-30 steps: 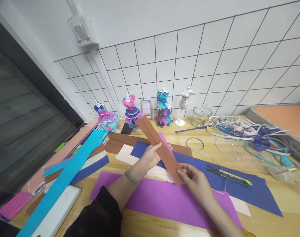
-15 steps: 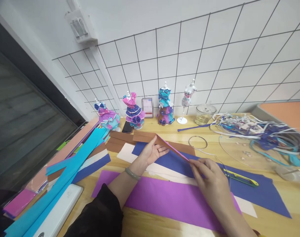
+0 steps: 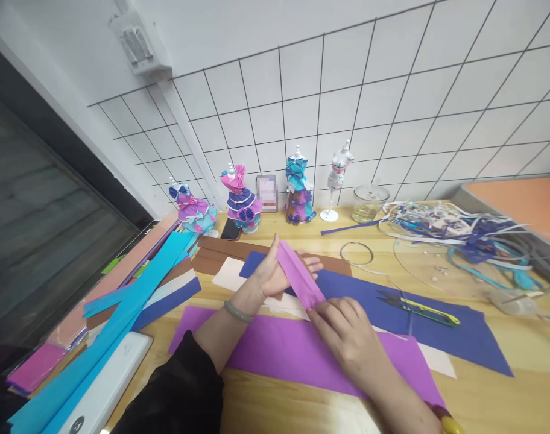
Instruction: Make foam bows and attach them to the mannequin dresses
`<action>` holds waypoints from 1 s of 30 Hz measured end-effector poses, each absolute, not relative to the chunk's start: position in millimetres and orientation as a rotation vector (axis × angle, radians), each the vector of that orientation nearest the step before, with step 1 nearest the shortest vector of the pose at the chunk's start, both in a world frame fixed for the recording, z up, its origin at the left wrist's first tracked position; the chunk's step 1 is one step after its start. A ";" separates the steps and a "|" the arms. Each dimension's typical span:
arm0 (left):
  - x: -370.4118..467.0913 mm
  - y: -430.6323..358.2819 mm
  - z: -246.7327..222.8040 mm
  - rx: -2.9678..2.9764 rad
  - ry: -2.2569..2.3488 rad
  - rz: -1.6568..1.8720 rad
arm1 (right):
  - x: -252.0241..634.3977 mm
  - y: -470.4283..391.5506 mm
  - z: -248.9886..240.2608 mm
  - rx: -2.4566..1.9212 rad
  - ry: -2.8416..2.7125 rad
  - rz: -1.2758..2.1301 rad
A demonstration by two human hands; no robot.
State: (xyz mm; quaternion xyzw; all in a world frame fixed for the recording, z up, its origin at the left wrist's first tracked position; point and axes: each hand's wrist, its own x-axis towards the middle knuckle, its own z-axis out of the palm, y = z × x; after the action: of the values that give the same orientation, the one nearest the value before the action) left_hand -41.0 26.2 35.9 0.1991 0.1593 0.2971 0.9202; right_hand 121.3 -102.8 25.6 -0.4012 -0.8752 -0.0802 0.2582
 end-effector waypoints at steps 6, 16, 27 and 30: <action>-54.9 36.3 37.6 0.517 0.422 0.815 | 113.1 -98.8 20.6 -1.099 -2.387 -0.056; -45.5 17.5 50.2 0.739 0.352 0.659 | 118.3 -87.4 15.6 -1.261 -1.321 1.151; -42.9 26.0 34.4 0.716 0.440 0.852 | 117.8 -84.2 1.9 -1.331 -1.223 1.259; -45.4 30.2 29.5 0.682 0.453 0.851 | 121.6 -81.9 -6.3 -1.370 -1.335 1.091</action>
State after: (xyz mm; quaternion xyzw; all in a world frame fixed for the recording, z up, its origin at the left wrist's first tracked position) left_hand -45.4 30.2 29.5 0.3216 0.2136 0.4014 0.8306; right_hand 121.6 -81.9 -6.3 -0.5549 -0.5405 0.4418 0.4526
